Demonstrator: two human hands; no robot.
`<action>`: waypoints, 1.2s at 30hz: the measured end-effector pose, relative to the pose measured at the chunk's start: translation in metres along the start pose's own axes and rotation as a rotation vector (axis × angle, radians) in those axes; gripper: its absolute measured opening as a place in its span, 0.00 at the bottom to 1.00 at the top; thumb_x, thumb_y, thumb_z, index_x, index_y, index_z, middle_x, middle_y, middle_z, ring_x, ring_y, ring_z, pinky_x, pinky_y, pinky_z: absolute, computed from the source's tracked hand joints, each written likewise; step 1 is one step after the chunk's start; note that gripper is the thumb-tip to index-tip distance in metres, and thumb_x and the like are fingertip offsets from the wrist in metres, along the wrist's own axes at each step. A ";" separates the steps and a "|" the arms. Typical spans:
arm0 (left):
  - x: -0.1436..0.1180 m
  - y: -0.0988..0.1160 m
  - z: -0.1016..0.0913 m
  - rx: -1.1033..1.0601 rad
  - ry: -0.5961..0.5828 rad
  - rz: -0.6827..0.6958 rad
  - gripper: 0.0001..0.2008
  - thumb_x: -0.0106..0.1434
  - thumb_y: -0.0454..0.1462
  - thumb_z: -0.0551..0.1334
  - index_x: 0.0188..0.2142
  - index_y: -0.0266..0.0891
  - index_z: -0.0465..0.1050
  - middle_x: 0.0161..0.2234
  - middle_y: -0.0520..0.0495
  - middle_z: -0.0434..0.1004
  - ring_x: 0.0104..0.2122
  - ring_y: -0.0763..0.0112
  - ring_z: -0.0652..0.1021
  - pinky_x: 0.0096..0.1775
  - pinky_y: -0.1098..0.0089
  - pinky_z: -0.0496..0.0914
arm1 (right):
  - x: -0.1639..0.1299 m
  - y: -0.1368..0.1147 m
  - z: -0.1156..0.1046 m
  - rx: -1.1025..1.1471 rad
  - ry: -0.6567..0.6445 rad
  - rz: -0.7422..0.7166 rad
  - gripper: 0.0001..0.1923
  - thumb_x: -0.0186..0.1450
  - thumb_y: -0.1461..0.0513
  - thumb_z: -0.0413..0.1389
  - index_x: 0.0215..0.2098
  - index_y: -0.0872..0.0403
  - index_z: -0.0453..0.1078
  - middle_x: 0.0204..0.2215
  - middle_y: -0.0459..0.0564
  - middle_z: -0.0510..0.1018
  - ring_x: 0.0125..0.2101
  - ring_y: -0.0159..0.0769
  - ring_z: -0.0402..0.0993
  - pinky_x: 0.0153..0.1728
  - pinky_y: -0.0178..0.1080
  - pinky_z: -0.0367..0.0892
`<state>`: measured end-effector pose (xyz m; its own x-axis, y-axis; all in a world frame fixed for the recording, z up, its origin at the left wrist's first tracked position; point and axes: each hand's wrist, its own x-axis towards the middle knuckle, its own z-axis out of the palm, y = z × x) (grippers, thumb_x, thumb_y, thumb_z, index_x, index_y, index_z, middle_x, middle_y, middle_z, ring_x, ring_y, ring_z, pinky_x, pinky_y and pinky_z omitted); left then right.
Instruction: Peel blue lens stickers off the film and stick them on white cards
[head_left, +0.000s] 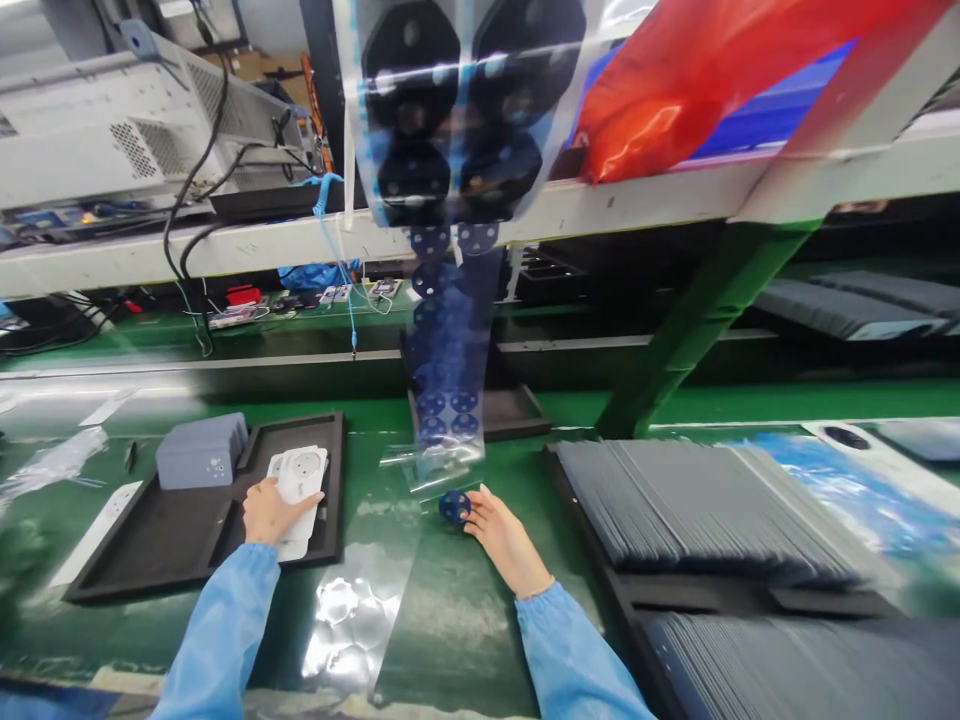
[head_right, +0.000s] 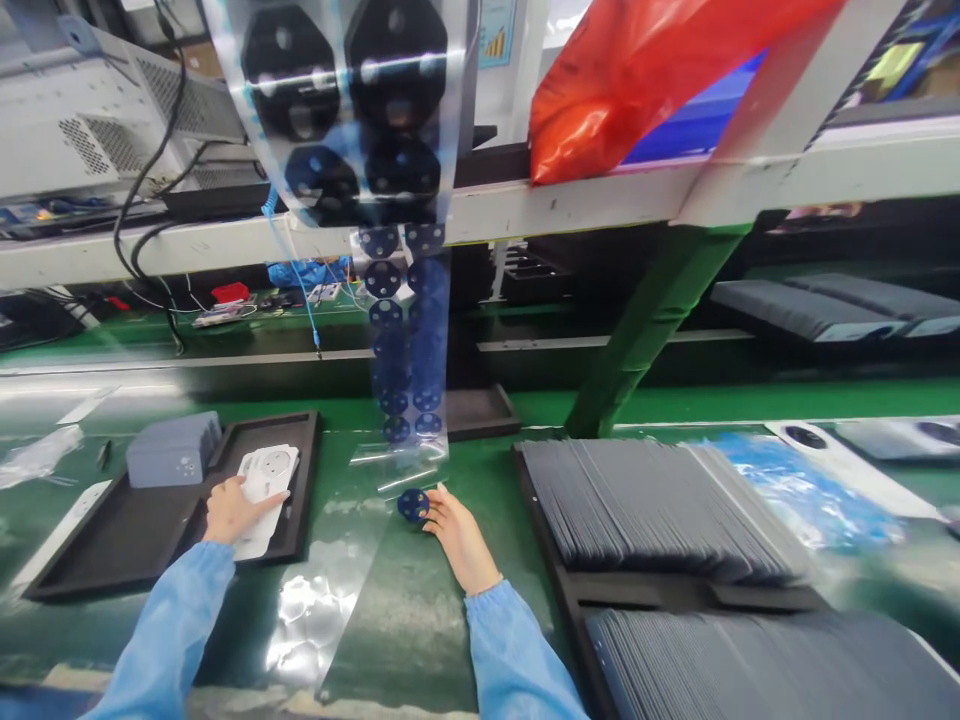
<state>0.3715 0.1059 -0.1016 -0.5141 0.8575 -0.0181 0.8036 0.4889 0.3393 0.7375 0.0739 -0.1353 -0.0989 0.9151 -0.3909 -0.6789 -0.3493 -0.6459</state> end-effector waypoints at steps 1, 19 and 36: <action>0.000 0.000 0.001 -0.010 0.014 -0.007 0.43 0.47 0.57 0.68 0.52 0.28 0.63 0.54 0.24 0.66 0.54 0.35 0.70 0.52 0.48 0.66 | -0.001 0.000 -0.001 -0.001 -0.002 0.004 0.16 0.52 0.51 0.69 0.28 0.54 0.76 0.26 0.48 0.79 0.28 0.34 0.76 0.27 0.33 0.69; 0.009 -0.028 -0.030 -0.302 0.138 -0.057 0.17 0.54 0.38 0.68 0.44 0.39 0.75 0.40 0.43 0.80 0.44 0.55 0.79 0.46 0.62 0.72 | -0.002 0.004 -0.007 -0.002 0.043 0.041 0.14 0.52 0.52 0.68 0.28 0.52 0.75 0.27 0.47 0.79 0.28 0.35 0.75 0.27 0.35 0.72; 0.000 -0.044 -0.039 -0.603 0.178 -0.119 0.08 0.59 0.37 0.66 0.37 0.37 0.74 0.35 0.45 0.82 0.41 0.62 0.81 0.46 0.63 0.73 | -0.002 0.006 -0.009 0.000 0.093 0.070 0.11 0.51 0.54 0.68 0.26 0.51 0.76 0.26 0.47 0.79 0.26 0.34 0.75 0.25 0.33 0.73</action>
<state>0.3243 0.0786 -0.0798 -0.6729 0.7380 0.0507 0.4546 0.3585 0.8154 0.7399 0.0681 -0.1440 -0.0777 0.8658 -0.4944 -0.6729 -0.4115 -0.6148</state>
